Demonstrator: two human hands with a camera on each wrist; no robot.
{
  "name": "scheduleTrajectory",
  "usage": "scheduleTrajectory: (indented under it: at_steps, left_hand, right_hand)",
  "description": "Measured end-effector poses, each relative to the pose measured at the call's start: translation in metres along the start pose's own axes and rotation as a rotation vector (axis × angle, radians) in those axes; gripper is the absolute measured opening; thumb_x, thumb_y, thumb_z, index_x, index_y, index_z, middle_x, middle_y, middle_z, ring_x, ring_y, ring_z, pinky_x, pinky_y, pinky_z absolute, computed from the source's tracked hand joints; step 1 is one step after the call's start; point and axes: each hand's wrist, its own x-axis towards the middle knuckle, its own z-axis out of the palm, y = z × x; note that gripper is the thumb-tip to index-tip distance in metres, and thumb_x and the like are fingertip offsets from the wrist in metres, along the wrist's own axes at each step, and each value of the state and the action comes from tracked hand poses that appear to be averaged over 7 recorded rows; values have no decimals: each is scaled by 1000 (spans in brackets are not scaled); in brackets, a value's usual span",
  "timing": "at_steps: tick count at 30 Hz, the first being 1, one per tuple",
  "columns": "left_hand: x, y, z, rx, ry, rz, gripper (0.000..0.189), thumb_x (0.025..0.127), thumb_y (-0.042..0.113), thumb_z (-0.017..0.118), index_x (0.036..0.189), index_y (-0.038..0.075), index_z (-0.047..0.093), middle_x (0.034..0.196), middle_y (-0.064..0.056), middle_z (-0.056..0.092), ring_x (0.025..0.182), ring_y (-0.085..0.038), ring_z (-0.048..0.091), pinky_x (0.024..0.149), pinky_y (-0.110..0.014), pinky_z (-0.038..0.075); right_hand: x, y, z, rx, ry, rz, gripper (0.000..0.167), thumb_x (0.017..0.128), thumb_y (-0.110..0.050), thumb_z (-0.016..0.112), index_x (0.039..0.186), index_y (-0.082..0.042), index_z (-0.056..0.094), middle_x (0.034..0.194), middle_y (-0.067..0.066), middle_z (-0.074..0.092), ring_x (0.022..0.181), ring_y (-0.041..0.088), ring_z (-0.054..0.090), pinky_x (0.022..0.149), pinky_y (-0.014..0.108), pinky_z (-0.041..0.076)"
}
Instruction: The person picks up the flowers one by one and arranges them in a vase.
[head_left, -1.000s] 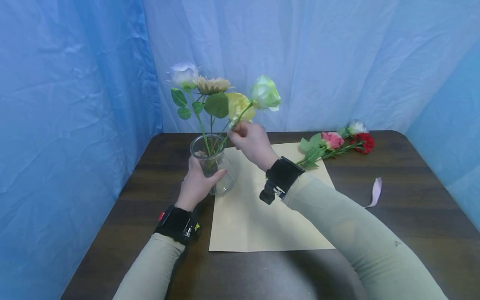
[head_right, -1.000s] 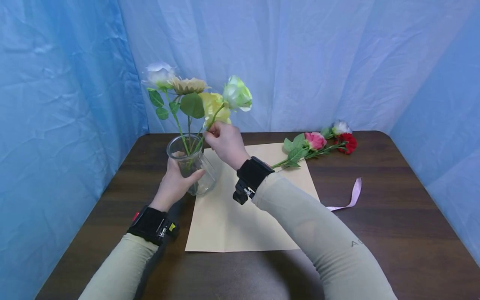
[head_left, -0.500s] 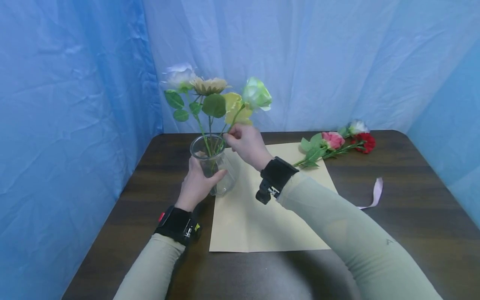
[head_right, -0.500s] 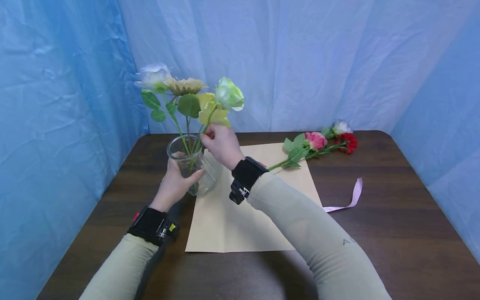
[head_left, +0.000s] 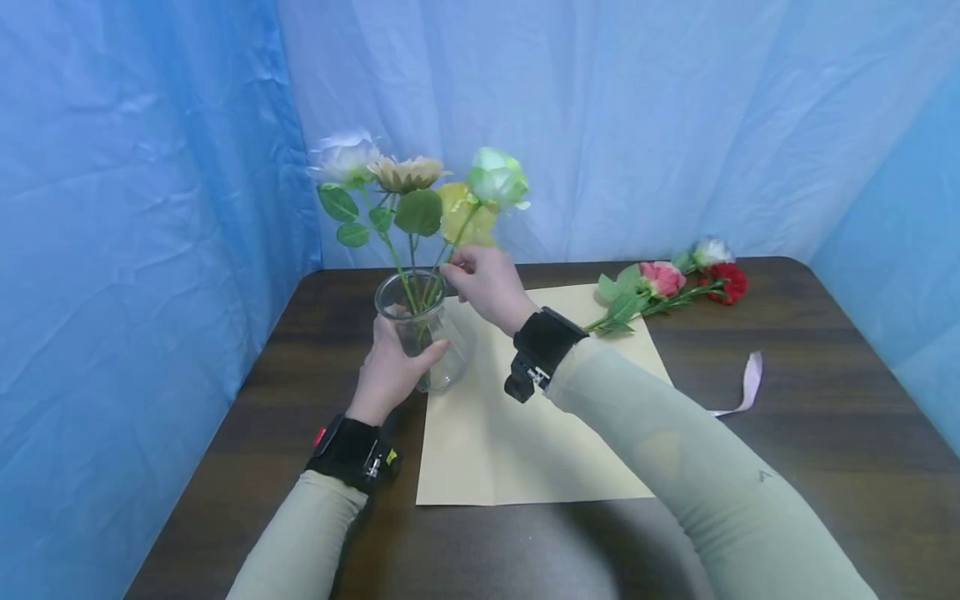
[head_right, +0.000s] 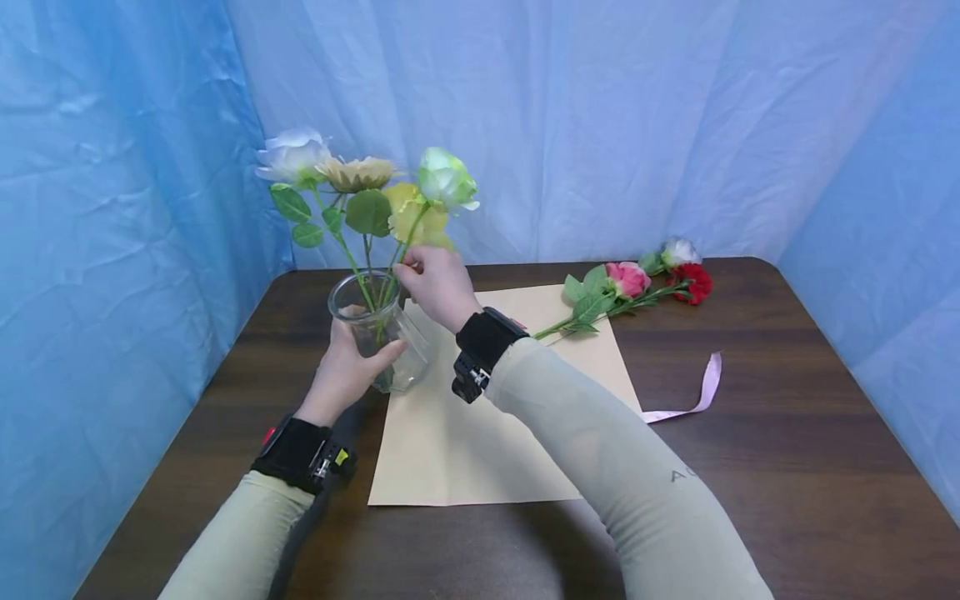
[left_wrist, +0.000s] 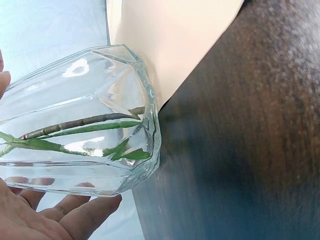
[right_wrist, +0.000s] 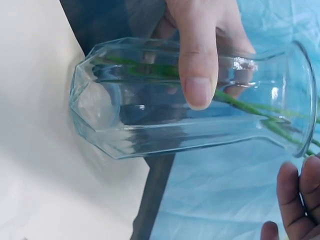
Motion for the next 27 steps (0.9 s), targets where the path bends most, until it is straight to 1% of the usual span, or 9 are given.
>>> scheduleTrajectory:
  at_steps: [4, 9, 12, 14, 18, 20, 22, 24, 27]
  left_hand:
    - [1, -1, 1, 6, 2, 1, 107, 83, 70, 70, 156, 16, 15, 156, -16, 32, 141, -43, 44, 102, -66, 43]
    - [3, -2, 2, 9, 9, 2, 106, 83, 70, 70, 156, 16, 16, 155, -15, 33, 141, -42, 44, 102, -67, 42]
    - [11, -4, 6, 9, 0, 5, 106, 83, 70, 70, 156, 16, 16, 155, -15, 33, 141, -41, 44, 103, -67, 42]
    - [11, -4, 6, 11, 0, 5, 106, 83, 70, 70, 156, 16, 15, 155, -15, 33, 141, -41, 44, 103, -67, 42]
    - [11, -5, 6, 9, -3, 6, 108, 83, 70, 70, 158, 16, 14, 157, -16, 33, 141, -42, 44, 103, -68, 42]
    - [11, -5, 6, 7, -2, 8, 109, 83, 70, 70, 158, 16, 13, 157, -16, 33, 140, -43, 45, 102, -69, 42]
    - [11, -5, 6, 5, -2, 12, 109, 84, 70, 70, 159, 16, 12, 158, -16, 32, 140, -43, 45, 102, -69, 42]
    - [10, -5, 6, 2, -4, 12, 109, 84, 69, 70, 159, 17, 12, 158, -16, 32, 140, -43, 45, 102, -70, 41]
    - [9, -4, 5, 3, -5, 5, 109, 84, 69, 70, 159, 17, 11, 158, -16, 32, 140, -44, 44, 102, -70, 41]
  right_hand:
    - [3, 2, 1, 17, 1, 0, 18, 104, -25, 62, 102, -11, 73, 74, 11, 66, 66, 19, 64, 55, 28, 41]
    - [8, 4, 1, 18, -3, -6, 18, 104, -25, 62, 102, -11, 73, 66, 7, 62, 61, 19, 61, 55, 28, 40]
    - [16, 9, 2, 12, -6, 2, 19, 104, -26, 61, 102, -11, 74, 61, 2, 58, 59, 19, 60, 54, 28, 40]
    - [17, 8, 2, 17, -10, 2, 19, 104, -25, 62, 103, -11, 74, 60, 0, 57, 58, 21, 60, 54, 27, 39]
    - [20, 8, 2, 58, -25, 23, 20, 104, -25, 62, 106, -10, 74, 59, -1, 53, 58, 25, 59, 53, 27, 39]
    - [21, 7, 2, 82, -34, 37, 20, 104, -25, 62, 108, -10, 74, 59, -1, 51, 56, 24, 57, 53, 27, 39]
    - [22, 8, 2, 98, -41, 47, 20, 104, -25, 62, 110, -10, 74, 59, -1, 50, 53, 19, 54, 54, 27, 40]
    - [22, 8, 3, 113, -46, 47, 20, 104, -24, 62, 108, -10, 75, 61, -1, 50, 52, 15, 52, 54, 26, 41]
    - [22, 12, 4, 125, -55, 46, 20, 104, -24, 62, 107, -10, 76, 66, 1, 54, 53, 16, 53, 56, 27, 42]
